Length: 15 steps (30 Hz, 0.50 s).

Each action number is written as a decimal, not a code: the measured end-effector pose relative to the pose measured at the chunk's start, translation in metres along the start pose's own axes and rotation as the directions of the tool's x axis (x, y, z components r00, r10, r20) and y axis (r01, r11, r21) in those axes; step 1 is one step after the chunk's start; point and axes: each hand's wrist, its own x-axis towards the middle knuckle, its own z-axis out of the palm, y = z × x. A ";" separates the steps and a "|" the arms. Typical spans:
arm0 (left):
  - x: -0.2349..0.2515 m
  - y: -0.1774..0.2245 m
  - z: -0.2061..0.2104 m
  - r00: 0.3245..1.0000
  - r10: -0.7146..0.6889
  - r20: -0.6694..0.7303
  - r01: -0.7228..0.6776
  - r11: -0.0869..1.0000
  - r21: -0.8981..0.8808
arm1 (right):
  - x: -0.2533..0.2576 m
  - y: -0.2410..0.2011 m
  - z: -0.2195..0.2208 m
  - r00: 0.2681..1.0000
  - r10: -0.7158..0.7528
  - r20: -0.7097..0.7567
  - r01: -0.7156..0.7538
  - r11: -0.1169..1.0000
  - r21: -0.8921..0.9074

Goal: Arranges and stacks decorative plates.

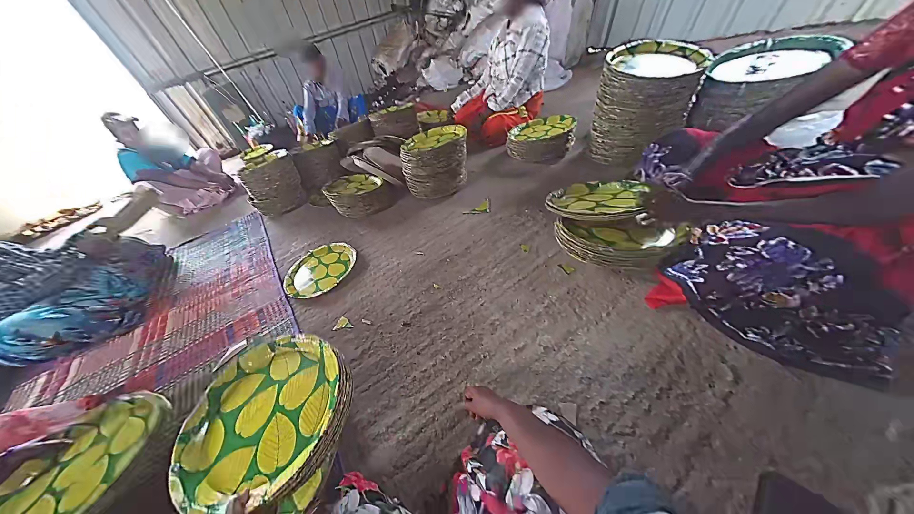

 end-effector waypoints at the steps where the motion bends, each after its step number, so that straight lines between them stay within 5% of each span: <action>1: -0.011 0.006 0.018 0.999 0.005 0.043 -0.006 1.000 0.015 | -0.005 0.000 0.002 1.000 -0.005 0.005 0.005 1.000 -0.014; 6: -0.084 0.013 0.155 0.952 -0.182 0.247 0.162 0.982 0.099 | -0.025 -0.004 0.009 0.997 -0.030 0.073 0.037 0.994 -0.100; 8: -0.118 -0.005 0.199 0.859 -0.318 0.402 0.245 0.943 0.224 | -0.030 -0.006 0.010 0.994 -0.063 0.091 0.079 0.980 -0.185; 12: -0.160 -0.053 0.224 0.523 -0.607 0.598 0.247 0.780 0.576 | -0.040 -0.007 0.012 0.998 -0.022 0.057 0.036 0.967 -0.253; 15: -0.159 -0.062 0.210 0.476 -0.639 0.605 0.171 0.742 0.649 | -0.047 -0.008 0.013 0.998 -0.052 0.043 0.063 0.953 -0.297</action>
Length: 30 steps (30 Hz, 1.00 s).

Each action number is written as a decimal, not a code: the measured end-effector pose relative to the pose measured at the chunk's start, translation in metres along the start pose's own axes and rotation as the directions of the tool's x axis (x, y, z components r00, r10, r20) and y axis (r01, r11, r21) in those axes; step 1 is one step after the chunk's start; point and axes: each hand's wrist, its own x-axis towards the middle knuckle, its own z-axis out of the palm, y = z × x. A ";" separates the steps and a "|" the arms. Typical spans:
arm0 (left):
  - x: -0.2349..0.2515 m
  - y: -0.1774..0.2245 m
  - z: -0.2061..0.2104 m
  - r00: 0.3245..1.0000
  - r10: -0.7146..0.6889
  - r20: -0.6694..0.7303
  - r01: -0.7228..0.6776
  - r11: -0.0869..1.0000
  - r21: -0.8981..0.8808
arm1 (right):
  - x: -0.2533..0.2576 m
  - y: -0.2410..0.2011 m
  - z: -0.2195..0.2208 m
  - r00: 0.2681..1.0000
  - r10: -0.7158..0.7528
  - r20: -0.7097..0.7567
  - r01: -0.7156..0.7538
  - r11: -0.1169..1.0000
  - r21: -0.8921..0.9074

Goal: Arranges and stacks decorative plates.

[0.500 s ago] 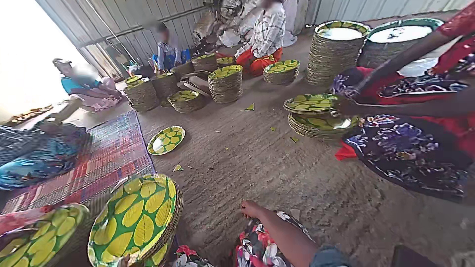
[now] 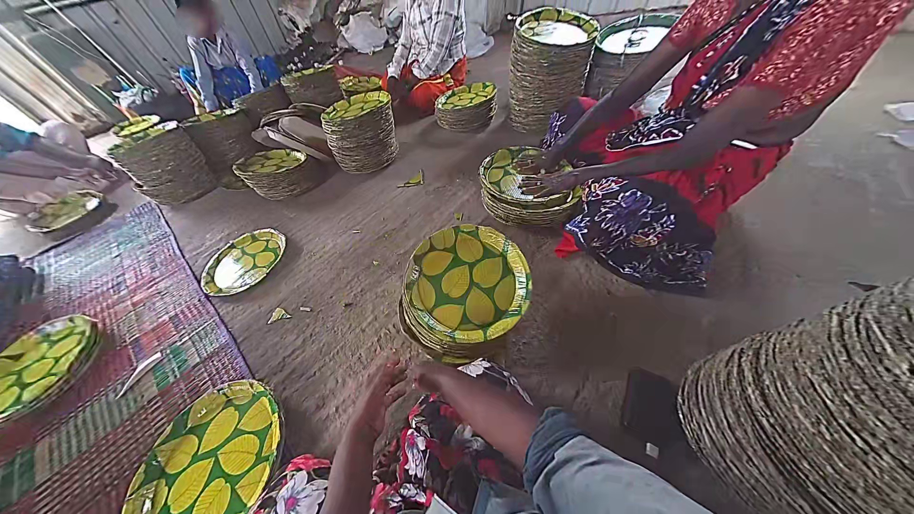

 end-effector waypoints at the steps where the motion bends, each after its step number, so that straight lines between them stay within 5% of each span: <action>1: -0.004 0.000 -0.010 1.000 0.016 -0.016 -0.016 1.000 0.021 | -0.005 -0.004 -0.003 1.000 -0.005 0.005 0.005 1.000 -0.017; 4: -0.015 0.004 -0.047 0.983 0.072 -0.170 -0.067 0.997 0.034 | -0.014 -0.018 -0.009 0.977 -0.109 -0.182 0.107 0.994 -0.022; 6: -0.019 0.003 -0.070 0.960 0.090 -0.266 -0.089 0.996 0.015 | -0.012 -0.026 -0.010 0.858 -0.233 -0.457 0.206 0.972 -0.109; 8: -0.020 -0.003 -0.087 0.941 0.069 -0.331 -0.081 0.996 -0.022 | -0.017 -0.034 -0.016 0.747 -0.185 -0.638 0.131 0.983 -0.132; 12: -0.013 -0.024 -0.100 0.940 -0.002 -0.342 -0.019 0.998 -0.060 | -0.020 -0.020 -0.026 0.821 0.185 -0.540 -0.194 0.980 0.041; 15: -0.005 -0.035 -0.104 0.957 -0.030 -0.290 0.033 0.999 0.006 | -0.018 -0.017 -0.029 0.843 0.286 -0.455 -0.322 0.947 -0.001; 21: 0.004 -0.031 -0.107 0.960 -0.024 -0.278 0.046 0.996 0.073 | -0.018 -0.010 -0.034 0.780 0.241 -0.578 -0.278 0.960 0.025; 25: 0.008 -0.035 -0.109 0.949 0.090 -0.302 -0.019 0.973 0.229 | -0.017 -0.012 -0.034 0.614 0.047 -0.788 -0.192 0.977 -0.092; 28: 0.004 -0.038 -0.104 0.804 0.454 -0.385 -0.143 0.775 0.616 | -0.015 -0.017 -0.022 0.522 -0.209 -0.827 0.109 0.978 -0.178; 30: 0.010 -0.040 -0.101 0.505 0.785 -0.359 -0.187 0.506 0.842 | -0.010 -0.026 -0.001 0.504 -0.502 -0.704 0.326 0.864 -0.383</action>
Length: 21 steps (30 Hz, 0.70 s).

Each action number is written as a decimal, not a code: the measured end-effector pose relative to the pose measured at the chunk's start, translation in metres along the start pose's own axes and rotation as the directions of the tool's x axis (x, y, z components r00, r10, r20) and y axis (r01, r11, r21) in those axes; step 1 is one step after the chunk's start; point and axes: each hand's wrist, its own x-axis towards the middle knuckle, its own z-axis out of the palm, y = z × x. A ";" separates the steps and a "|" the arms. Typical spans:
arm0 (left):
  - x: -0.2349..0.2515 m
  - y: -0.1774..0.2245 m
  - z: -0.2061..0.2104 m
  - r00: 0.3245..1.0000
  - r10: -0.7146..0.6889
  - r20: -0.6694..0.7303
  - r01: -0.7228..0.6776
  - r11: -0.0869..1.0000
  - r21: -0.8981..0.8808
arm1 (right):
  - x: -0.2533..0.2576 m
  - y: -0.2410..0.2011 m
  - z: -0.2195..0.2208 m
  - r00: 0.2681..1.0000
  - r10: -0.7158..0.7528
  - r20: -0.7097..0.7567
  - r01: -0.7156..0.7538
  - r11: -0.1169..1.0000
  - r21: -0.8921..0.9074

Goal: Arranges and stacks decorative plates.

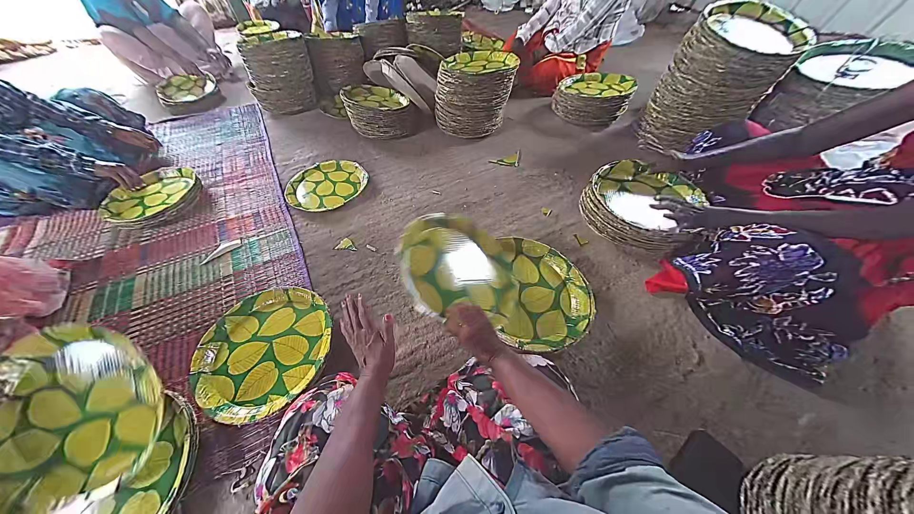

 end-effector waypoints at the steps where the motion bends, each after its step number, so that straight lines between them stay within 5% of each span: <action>1: 0.002 0.002 0.002 0.993 0.091 -0.080 -0.087 0.995 0.057 | -0.003 -0.006 0.008 0.982 -0.132 0.132 0.132 0.991 0.008; 2: 0.002 0.003 0.002 0.990 0.138 -0.041 -0.133 0.986 0.097 | -0.003 -0.012 0.014 0.928 -0.192 0.319 0.192 0.981 0.031; 4: -0.004 0.006 0.002 0.944 0.049 0.326 -0.102 0.984 0.149 | 0.000 -0.014 0.025 0.736 -0.184 0.652 0.210 0.977 0.038; 6: -0.009 0.004 0.010 0.675 -0.168 0.718 -0.015 0.970 0.241 | 0.005 -0.011 0.026 0.636 -0.059 0.769 0.128 0.991 -0.030; 8: -0.015 -0.005 0.026 0.363 -0.299 0.883 -0.045 0.940 0.337 | 0.006 -0.007 0.017 0.774 0.069 0.630 -0.013 0.996 -0.093; 10: -0.016 0.000 0.031 0.232 -0.364 0.902 -0.068 0.919 0.389 | 0.012 -0.002 0.002 0.844 0.315 0.434 -0.241 0.946 -0.217; 13: -0.012 -0.002 0.029 0.216 -0.355 0.910 -0.089 0.921 0.380 | 0.012 0.012 -0.011 0.679 0.637 0.365 -0.524 0.769 -0.366; 16: -0.011 -0.005 0.027 0.203 -0.330 0.922 -0.089 0.932 0.352 | 0.012 0.019 -0.018 0.610 0.708 0.357 -0.591 0.706 -0.390; 19: -0.009 -0.006 0.026 0.263 -0.309 0.914 -0.052 0.941 0.333 | 0.012 0.025 -0.022 0.692 0.683 0.234 -0.609 0.726 -0.319; 21: -0.010 0.000 0.017 0.478 -0.288 0.830 0.039 0.951 0.308 | 0.011 0.023 -0.025 0.834 0.549 0.055 -0.524 0.819 -0.233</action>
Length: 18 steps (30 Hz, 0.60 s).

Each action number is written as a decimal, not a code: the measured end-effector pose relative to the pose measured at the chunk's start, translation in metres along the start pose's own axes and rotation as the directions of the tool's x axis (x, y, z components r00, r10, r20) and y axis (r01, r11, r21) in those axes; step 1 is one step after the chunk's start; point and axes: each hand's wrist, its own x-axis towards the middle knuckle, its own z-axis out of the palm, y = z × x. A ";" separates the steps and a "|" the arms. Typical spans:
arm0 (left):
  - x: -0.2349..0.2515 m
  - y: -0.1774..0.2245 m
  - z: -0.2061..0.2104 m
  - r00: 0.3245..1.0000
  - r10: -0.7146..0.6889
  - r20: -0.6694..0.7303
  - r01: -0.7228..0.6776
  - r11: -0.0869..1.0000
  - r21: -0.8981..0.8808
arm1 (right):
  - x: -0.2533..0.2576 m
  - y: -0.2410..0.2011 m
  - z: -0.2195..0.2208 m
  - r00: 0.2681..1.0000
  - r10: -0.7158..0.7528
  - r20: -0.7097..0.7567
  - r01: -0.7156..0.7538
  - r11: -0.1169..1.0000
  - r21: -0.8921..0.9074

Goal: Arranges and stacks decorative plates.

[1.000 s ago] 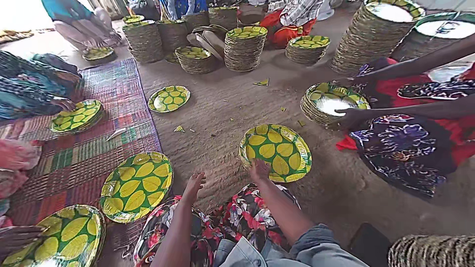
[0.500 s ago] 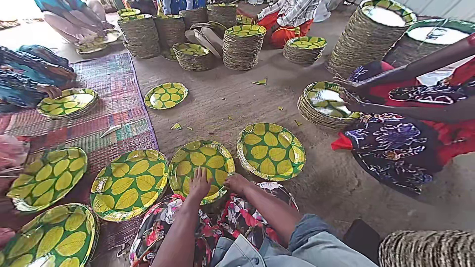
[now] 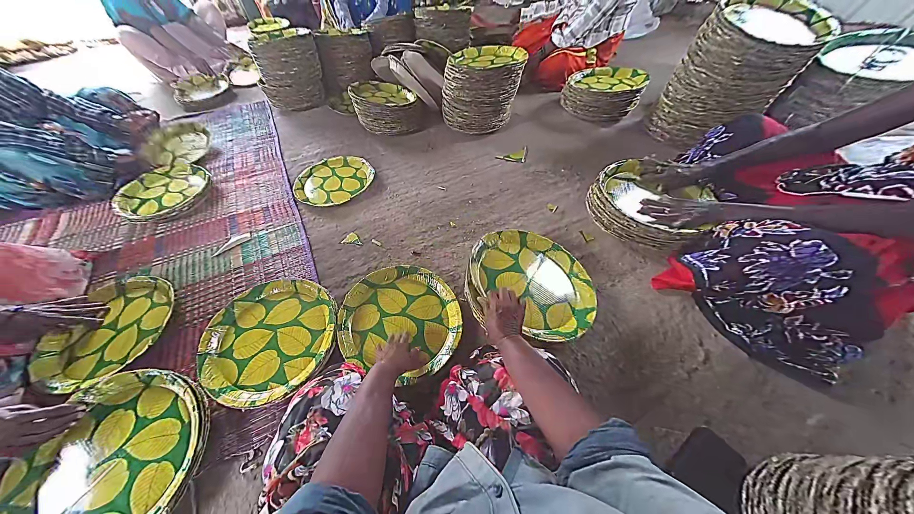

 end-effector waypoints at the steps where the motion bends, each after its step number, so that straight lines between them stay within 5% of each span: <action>1: -0.004 0.002 -0.001 0.981 0.015 -0.191 -0.022 0.999 -0.033 | -0.003 -0.002 -0.001 0.990 -0.112 -0.086 0.117 0.991 0.060; 2: -0.006 0.003 -0.001 0.901 0.045 -0.432 -0.073 0.996 -0.048 | -0.008 -0.005 0.000 0.965 -0.232 -0.120 0.246 0.962 0.121; 3: -0.004 0.004 -0.001 0.739 0.075 -0.670 -0.137 0.990 -0.040 | -0.013 -0.009 0.006 0.922 -0.364 -0.131 0.382 0.911 0.154; 4: 0.000 0.004 -0.003 0.550 0.091 -0.830 -0.171 0.985 -0.005 | -0.018 -0.014 0.016 0.854 -0.512 -0.088 0.520 0.842 0.141; 5: 0.004 0.004 -0.005 0.435 0.095 -0.895 -0.168 0.986 0.023 | -0.022 -0.018 0.024 0.769 -0.637 0.048 0.628 0.768 0.124; 6: 0.003 0.003 -0.006 0.447 0.093 -0.890 -0.152 0.988 0.027 | -0.024 -0.024 0.031 0.685 -0.691 0.233 0.684 0.719 0.124; 7: -0.001 0.002 -0.005 0.584 0.081 -0.808 -0.117 0.993 0.015 | -0.024 -0.029 0.038 0.607 -0.692 0.390 0.711 0.693 0.123; 9: -0.005 0.000 -0.002 0.914 0.003 -0.406 -0.004 1.000 -0.003 | -0.022 -0.035 0.046 0.539 -0.579 0.612 0.687 0.723 0.079; 10: -0.003 -0.002 0.003 0.984 -0.040 -0.173 0.044 0.999 0.020 | -0.020 -0.033 0.048 0.562 -0.521 0.643 0.650 0.758 0.046; 12: 0.001 0.000 0.016 0.989 -0.082 0.121 0.070 0.992 0.100 | -0.015 -0.025 0.045 0.700 -0.437 0.564 0.546 0.838 -0.028; 15: 0.000 0.008 0.020 0.979 -0.117 0.168 0.092 0.984 0.150 | -0.007 -0.020 0.027 0.921 -0.168 0.350 0.236 0.958 -0.161; 18: 0.005 0.005 0.022 0.980 -0.107 0.171 0.082 0.986 0.146 | -0.005 -0.009 0.014 0.917 0.100 0.385 -0.020 0.978 -0.208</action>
